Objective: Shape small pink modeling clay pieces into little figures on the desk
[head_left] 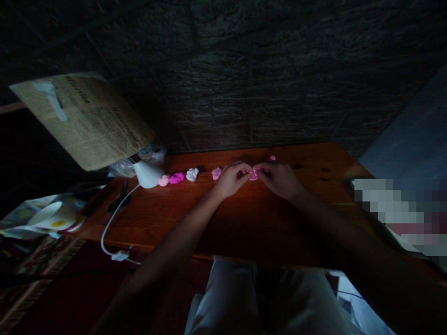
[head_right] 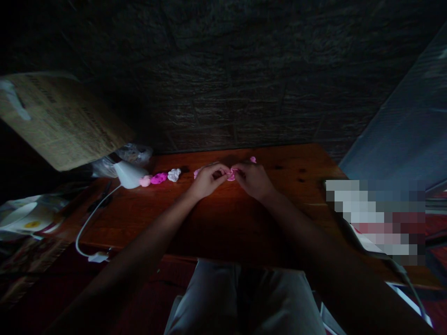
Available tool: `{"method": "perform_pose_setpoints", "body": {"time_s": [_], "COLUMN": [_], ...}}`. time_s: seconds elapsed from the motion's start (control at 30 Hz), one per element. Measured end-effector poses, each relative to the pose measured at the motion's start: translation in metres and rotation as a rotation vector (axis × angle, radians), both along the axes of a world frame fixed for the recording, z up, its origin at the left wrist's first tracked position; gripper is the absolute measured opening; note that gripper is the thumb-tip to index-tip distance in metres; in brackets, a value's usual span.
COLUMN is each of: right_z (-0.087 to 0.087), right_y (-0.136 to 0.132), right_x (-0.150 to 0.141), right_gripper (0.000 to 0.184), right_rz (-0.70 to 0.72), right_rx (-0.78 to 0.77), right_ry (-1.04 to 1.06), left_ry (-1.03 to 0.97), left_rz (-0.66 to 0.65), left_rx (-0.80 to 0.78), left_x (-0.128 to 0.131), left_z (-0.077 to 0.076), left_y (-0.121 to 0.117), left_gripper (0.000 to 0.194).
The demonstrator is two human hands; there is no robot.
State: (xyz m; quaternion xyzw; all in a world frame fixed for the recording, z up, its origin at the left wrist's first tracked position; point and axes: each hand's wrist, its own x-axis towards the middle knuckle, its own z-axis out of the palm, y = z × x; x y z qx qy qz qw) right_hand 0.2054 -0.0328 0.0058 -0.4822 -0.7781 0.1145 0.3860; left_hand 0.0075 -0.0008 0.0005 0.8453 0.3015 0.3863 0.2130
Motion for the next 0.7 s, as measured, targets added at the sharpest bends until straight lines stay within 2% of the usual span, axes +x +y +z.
{"method": "perform_pose_setpoints", "body": {"time_s": [0.1,0.23,0.33,0.53,0.7], "right_z": [0.0006,-0.0008,-0.0015,-0.0023,-0.0046], "right_y": [-0.0002,0.0007,0.001,0.0009,0.0012], "right_x": [0.0003,0.0009,0.001,-0.0002,-0.0011], "right_gripper": [0.027,0.028,0.028,0.018,0.017], "right_rz": [0.029,0.047,0.044,-0.047,-0.011], "right_rx": [0.004,-0.003,-0.026,-0.083,-0.099], "right_ry": [-0.018,-0.031,-0.032,0.049,0.083], "left_ry": [-0.028,-0.042,-0.008,-0.031,-0.004], "left_rz": [0.022,0.004,-0.022,0.013,0.027], "left_rx": [-0.035,-0.052,-0.04,-0.029,-0.098], "left_x": [0.0012,0.0008,-0.0008,-0.0024,-0.0016], "left_z": [-0.0022,-0.003,-0.0018,-0.0002,-0.0014], "left_y": [0.0005,0.0023,0.004,0.006,0.0045], "left_gripper": [0.007,0.021,0.016,0.01,0.008]}}
